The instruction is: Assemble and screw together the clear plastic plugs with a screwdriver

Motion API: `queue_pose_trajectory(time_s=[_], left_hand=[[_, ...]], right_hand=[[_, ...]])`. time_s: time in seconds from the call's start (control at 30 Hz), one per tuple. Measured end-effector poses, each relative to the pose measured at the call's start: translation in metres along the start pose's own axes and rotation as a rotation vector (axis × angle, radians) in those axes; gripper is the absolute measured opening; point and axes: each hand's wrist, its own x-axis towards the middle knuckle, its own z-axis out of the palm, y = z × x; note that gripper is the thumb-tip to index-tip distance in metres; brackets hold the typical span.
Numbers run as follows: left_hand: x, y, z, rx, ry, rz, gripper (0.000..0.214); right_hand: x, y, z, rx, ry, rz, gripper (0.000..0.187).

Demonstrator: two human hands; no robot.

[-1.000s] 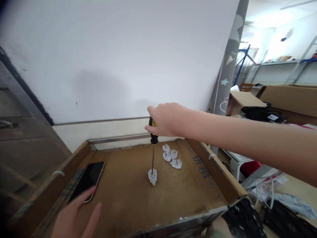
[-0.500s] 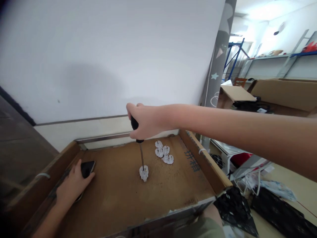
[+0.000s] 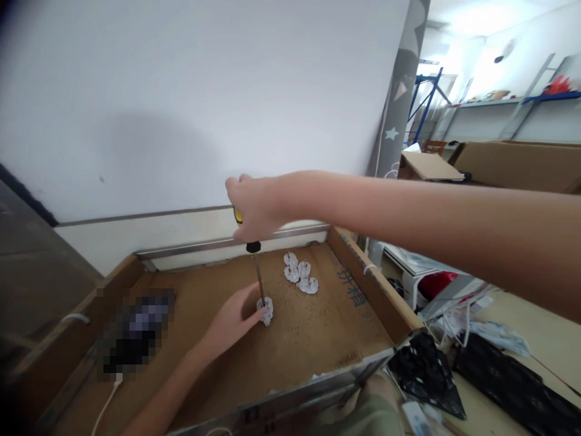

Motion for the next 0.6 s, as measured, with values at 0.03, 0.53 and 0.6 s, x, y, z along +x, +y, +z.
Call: queue_pose_trajectory(time_s=[0.03,0.53,0.6], left_hand=[[0.008,0.005,0.01,-0.043,-0.024,0.014,0.039],[0.011,-0.006,0.023,-0.059,0.006,0.068,0.017],[0.012,-0.005,0.022,-0.069,0.003,0.063,0.017]], right_hand=[[0.001,0.001,-0.001,0.071,-0.068,-0.008,0.046],[0.007,0.015,-0.003,-0.033,-0.066,0.146,0.05],[0.005,0.017,-0.003,-0.049,-0.033,0.154,0.054]])
